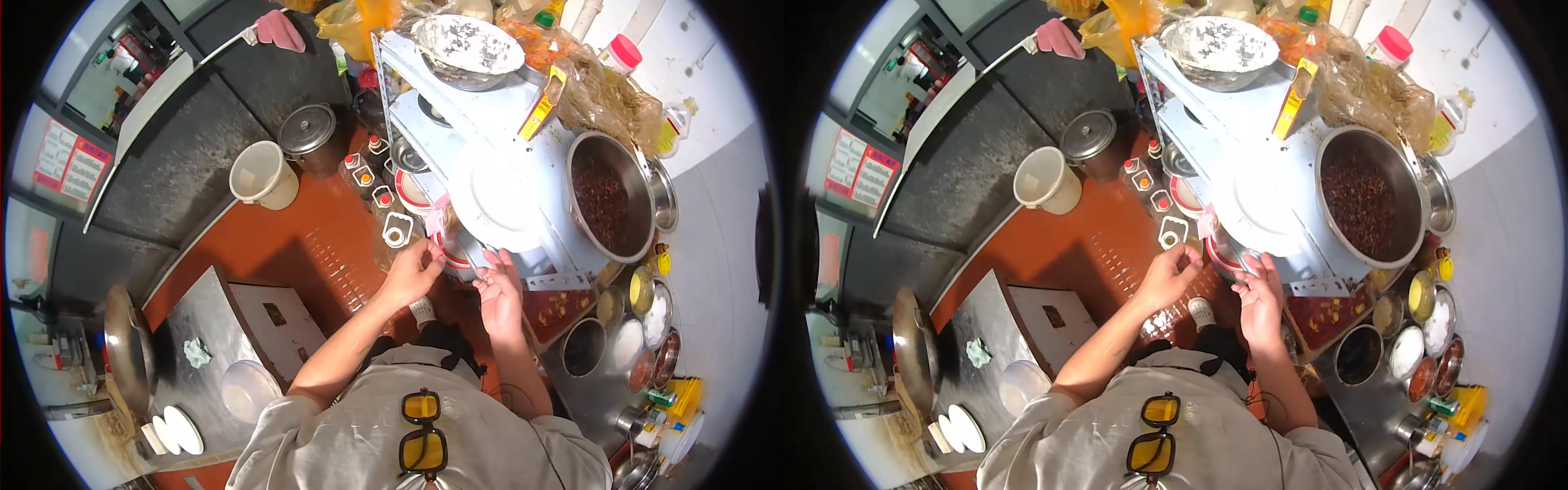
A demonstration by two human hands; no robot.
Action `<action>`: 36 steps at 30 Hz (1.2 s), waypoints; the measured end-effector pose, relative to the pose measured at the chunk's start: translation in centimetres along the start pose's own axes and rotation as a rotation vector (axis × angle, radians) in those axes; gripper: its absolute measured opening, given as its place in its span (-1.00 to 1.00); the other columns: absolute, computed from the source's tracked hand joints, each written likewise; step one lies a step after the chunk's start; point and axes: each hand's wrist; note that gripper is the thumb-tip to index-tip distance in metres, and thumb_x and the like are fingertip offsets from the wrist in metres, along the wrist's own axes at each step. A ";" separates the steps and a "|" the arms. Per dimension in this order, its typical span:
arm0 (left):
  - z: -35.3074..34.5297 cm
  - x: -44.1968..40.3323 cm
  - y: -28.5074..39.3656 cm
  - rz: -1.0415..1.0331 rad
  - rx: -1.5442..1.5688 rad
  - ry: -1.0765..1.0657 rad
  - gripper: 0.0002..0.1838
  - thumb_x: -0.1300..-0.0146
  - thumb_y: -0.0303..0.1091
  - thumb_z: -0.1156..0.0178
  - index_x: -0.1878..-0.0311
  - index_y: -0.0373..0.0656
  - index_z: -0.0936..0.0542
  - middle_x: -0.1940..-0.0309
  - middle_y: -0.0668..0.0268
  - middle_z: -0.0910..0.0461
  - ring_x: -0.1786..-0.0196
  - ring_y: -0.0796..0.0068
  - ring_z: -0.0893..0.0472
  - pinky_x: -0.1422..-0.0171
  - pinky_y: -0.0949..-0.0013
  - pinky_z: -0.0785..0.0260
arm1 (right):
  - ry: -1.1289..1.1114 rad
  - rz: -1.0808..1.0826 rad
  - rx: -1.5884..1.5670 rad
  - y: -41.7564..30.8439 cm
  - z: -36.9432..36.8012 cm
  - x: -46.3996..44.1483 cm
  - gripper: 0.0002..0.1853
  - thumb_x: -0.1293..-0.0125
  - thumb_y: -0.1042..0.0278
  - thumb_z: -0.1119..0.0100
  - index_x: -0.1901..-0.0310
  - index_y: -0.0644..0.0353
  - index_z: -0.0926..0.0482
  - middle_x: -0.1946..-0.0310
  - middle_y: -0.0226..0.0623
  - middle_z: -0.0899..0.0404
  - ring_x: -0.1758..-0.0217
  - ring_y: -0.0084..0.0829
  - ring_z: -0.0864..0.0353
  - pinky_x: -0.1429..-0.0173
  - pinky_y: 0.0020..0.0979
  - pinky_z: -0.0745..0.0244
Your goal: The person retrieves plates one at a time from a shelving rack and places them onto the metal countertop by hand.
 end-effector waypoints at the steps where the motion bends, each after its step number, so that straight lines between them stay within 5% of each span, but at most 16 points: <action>1: -0.6 -0.8 0.1 -0.001 -0.003 0.012 -0.85 -0.33 -0.40 -0.24 0.15 -0.29 -0.55 0.44 0.37 -0.59 0.42 0.67 -0.49 0.30 0.47 -0.39 | 0.001 -0.025 -0.035 -0.3 0.1 -0.1 -0.35 -0.33 0.51 -0.05 -0.44 0.24 -0.12 -0.23 -0.18 -0.41 0.02 -0.42 -0.51 -0.02 -0.35 -0.45; 7: -2.6 -4.7 -0.1 -0.094 -0.037 0.113 -0.78 -0.33 -0.36 -0.25 0.08 -0.30 -0.53 0.38 0.26 -0.61 0.36 0.57 -0.57 0.24 0.40 -0.45 | -0.106 -0.049 -0.118 -0.3 1.1 -0.6 -0.38 -0.35 0.43 -0.03 -0.44 0.19 -0.17 -0.37 -0.14 -0.31 -0.05 -0.40 -0.52 -0.06 -0.33 -0.45; 11: -2.8 -6.5 1.4 -0.043 -0.146 0.153 -0.72 -0.31 -0.24 -0.26 0.14 -0.29 -0.53 0.37 0.07 -0.62 0.33 0.19 -0.66 0.20 0.19 -0.48 | -0.059 -0.078 -0.110 -0.4 0.5 -0.5 -0.38 -0.36 0.40 -0.01 -0.46 0.13 -0.17 -0.46 -0.18 -0.23 -0.05 -0.41 -0.52 -0.07 -0.30 -0.44; 15: -2.9 -8.2 2.3 -0.075 -0.236 0.174 -0.67 -0.31 -0.17 -0.26 0.17 -0.32 -0.54 0.37 0.03 -0.63 0.31 0.06 -0.66 0.19 0.12 -0.48 | -0.048 -0.150 -0.180 -0.9 0.1 -0.8 -0.40 -0.36 0.34 0.02 -0.45 0.08 -0.21 -0.49 -0.29 -0.22 -0.04 -0.39 -0.51 -0.07 -0.28 -0.45; 36: -3.9 -10.8 2.9 0.018 -0.428 0.191 -0.69 -0.23 -0.17 -0.27 0.31 -0.29 -0.68 0.51 0.01 -0.65 0.38 0.01 -0.69 0.25 0.08 -0.52 | -0.156 -0.329 -0.484 -2.7 -0.9 -2.8 -0.42 -0.36 0.17 0.00 -0.41 0.04 -0.25 -0.48 -0.41 -0.25 -0.17 -0.28 -0.46 -0.18 -0.16 -0.36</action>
Point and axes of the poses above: each hand's wrist, its own x-axis away from the middle knuckle, its own z-axis out of the back of the hand, y = z × x
